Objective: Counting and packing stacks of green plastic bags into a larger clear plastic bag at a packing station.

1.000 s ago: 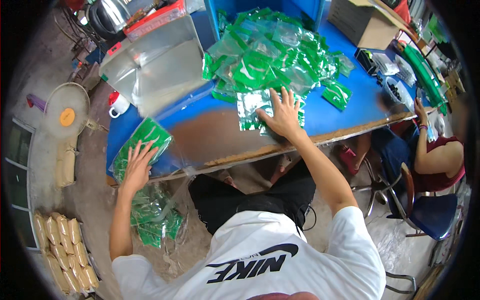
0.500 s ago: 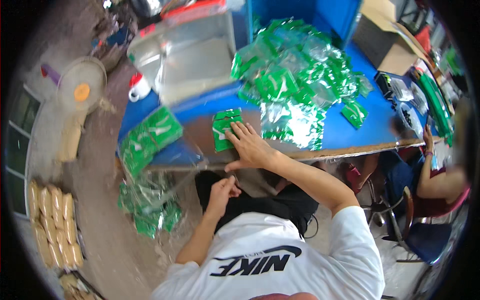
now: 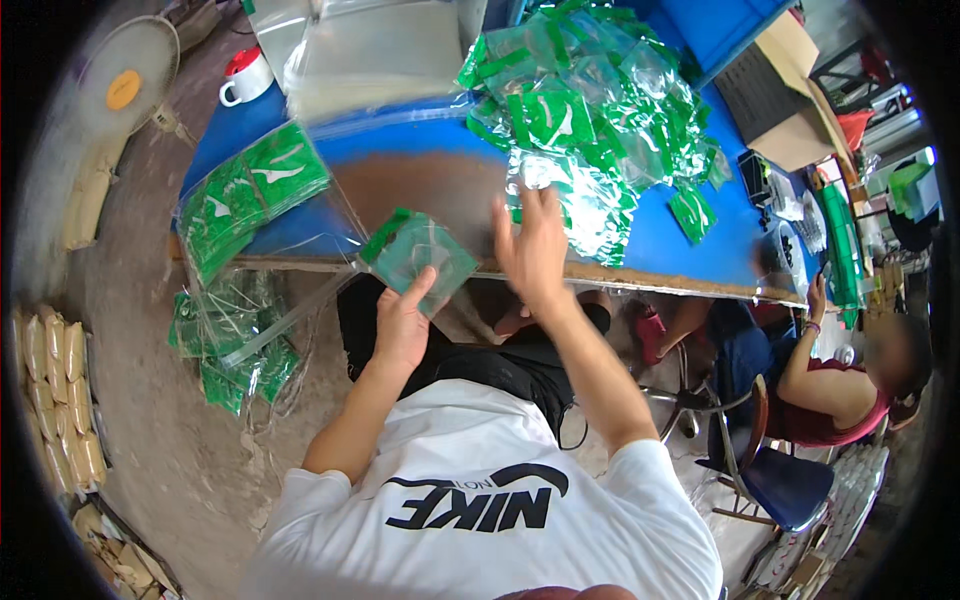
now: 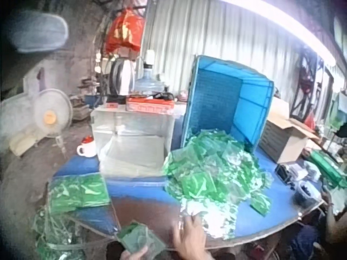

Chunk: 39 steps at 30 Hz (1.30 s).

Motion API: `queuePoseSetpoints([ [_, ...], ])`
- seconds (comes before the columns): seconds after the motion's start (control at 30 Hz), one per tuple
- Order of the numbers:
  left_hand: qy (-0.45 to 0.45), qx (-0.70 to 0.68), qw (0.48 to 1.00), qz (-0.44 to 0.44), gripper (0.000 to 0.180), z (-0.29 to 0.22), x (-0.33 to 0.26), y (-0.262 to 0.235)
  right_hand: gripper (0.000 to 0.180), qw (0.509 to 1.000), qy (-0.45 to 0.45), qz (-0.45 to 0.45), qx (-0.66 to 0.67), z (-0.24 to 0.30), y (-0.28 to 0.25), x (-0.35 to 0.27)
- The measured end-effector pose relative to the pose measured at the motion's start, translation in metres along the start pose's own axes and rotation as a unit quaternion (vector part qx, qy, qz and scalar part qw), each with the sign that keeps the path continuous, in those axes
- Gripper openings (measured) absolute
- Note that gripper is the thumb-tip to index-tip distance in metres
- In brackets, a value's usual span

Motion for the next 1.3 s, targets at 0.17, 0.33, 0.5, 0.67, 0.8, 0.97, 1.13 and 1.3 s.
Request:
queuePoseSetpoints([
  [0.17,-0.019,0.089,0.996,-0.013,0.030,-0.007,-0.004,-0.026,0.050,0.969,0.000,0.158,-0.188,-0.024,0.043,0.022],
  [0.33,-0.045,0.012,0.998,0.032,0.037,-0.013,-0.013,-0.023,0.040,0.955,-0.120,0.240,0.125,-0.009,0.051,-0.025],
  [0.5,-0.050,0.006,0.999,0.015,0.032,-0.019,-0.019,-0.014,0.041,0.934,-0.210,0.269,0.105,0.026,0.044,-0.028],
  [0.67,-0.081,0.123,0.988,0.037,0.041,-0.019,-0.014,-0.024,0.044,0.963,-0.174,0.186,0.083,-0.019,0.012,-0.027],
  [0.8,-0.107,0.138,0.982,0.072,0.058,-0.012,-0.006,-0.010,0.048,0.951,-0.134,0.083,0.267,0.006,-0.034,-0.022],
  [0.97,-0.122,-0.018,0.985,0.124,0.073,-0.004,-0.004,-0.007,0.053,0.912,-0.234,0.326,0.087,0.039,0.046,-0.055],
  [1.13,-0.075,0.128,0.987,0.063,0.034,-0.004,0.000,-0.013,0.068,0.956,-0.223,0.182,0.054,0.018,0.034,0.001],
  [1.3,-0.063,0.111,0.991,0.034,0.034,-0.009,-0.011,-0.014,0.096,0.970,-0.047,0.116,-0.207,-0.060,0.062,0.076],
])
Point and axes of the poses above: each hand's wrist, its own x-axis towards the middle knuckle, its own y-axis out of the palm, z = x × y, the point moved 8 cm from there along x, towards the middle knuckle, and after that the axes turned 14 degrees about z, right-handed, at the moved point
